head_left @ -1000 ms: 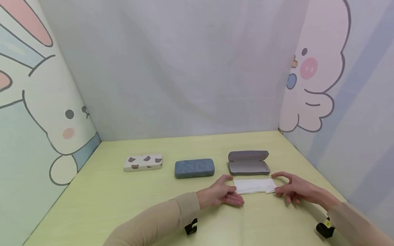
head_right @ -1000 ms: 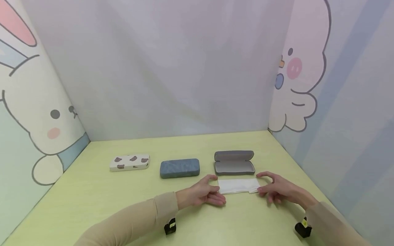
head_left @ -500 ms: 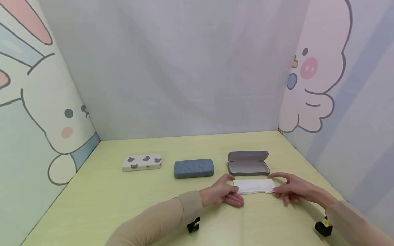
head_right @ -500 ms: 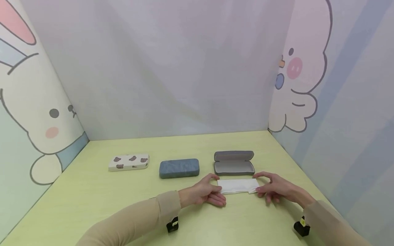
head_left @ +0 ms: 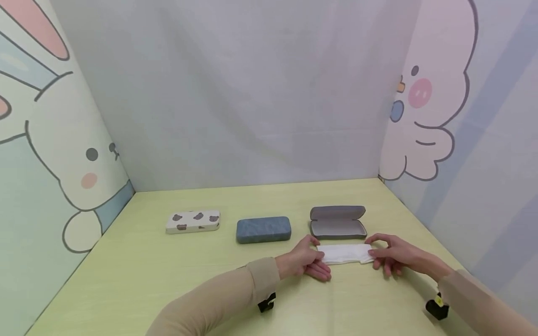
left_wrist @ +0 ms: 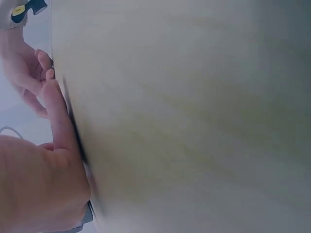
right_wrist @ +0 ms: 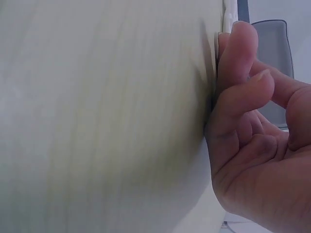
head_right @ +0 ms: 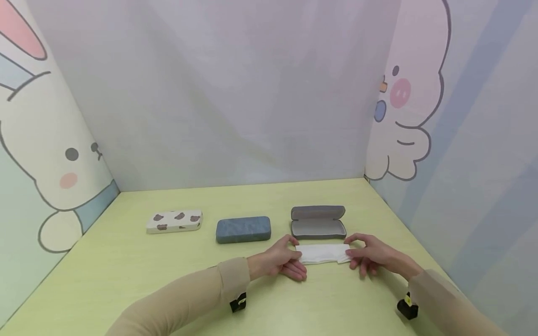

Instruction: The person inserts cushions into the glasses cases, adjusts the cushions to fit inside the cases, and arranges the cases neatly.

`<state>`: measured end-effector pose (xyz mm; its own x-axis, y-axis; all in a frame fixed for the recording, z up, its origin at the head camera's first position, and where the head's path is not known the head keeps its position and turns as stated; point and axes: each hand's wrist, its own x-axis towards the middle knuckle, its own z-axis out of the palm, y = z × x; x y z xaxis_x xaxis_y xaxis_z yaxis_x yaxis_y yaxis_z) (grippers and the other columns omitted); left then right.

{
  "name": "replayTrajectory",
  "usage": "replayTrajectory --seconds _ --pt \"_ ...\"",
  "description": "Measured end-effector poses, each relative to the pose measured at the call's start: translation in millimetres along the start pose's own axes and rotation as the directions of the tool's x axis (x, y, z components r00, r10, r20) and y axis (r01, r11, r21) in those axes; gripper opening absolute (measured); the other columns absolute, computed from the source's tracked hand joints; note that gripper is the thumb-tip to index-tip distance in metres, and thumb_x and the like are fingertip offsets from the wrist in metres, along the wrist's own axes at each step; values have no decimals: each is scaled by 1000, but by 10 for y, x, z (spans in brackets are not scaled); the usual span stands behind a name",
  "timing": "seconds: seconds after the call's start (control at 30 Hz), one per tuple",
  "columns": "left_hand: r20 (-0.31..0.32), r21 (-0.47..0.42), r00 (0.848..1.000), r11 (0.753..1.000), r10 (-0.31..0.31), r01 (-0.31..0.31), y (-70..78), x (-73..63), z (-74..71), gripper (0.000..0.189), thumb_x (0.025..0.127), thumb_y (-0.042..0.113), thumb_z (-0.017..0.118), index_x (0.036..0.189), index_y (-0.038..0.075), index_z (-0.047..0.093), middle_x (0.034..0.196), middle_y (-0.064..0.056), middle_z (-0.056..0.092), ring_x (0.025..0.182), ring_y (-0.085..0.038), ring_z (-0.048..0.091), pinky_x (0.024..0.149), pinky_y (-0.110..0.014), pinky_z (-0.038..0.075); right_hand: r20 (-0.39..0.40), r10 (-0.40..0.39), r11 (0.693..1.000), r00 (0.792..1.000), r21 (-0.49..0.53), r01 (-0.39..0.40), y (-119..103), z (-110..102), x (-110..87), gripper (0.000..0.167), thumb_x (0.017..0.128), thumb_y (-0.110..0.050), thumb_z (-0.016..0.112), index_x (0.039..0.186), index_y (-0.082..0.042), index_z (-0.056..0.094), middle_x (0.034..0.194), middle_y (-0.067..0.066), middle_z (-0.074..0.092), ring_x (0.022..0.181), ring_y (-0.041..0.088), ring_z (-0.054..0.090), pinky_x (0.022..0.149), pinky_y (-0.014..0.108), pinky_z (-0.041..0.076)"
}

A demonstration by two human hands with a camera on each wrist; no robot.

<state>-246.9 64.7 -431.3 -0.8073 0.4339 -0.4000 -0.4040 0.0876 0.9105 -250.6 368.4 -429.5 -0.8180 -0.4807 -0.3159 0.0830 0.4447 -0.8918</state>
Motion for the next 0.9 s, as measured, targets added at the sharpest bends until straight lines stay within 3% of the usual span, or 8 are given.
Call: replayTrajectory --seconds 0.37,0.63,0.9 --pt "-62 32 998 999 13 -11 12 5 79 31 88 -9 58 106 9 39 82 -35 68 71 -44 70 51 -42 60 -27 14 1000 1000 -4 -14 -12 28 -10 46 95 -20 60 128 1 36 72 6 69 47 10 57 41 19 44" --pt "-83 108 997 994 -6 15 58 -10 103 24 88 -10 55 102 6 44 78 -32 69 71 -43 71 51 -40 60 -42 36 999 998 -21 -37 -36 78 -4 31 95 -19 61 110 2 44 69 4 68 46 9 58 42 20 45" --pt "-76 135 997 991 -13 24 71 14 82 14 88 -9 55 95 2 50 79 -31 70 76 -44 70 53 -41 60 -39 33 999 999 -34 -35 -96 60 -6 28 95 -18 60 106 3 46 70 4 69 46 8 55 43 19 47"
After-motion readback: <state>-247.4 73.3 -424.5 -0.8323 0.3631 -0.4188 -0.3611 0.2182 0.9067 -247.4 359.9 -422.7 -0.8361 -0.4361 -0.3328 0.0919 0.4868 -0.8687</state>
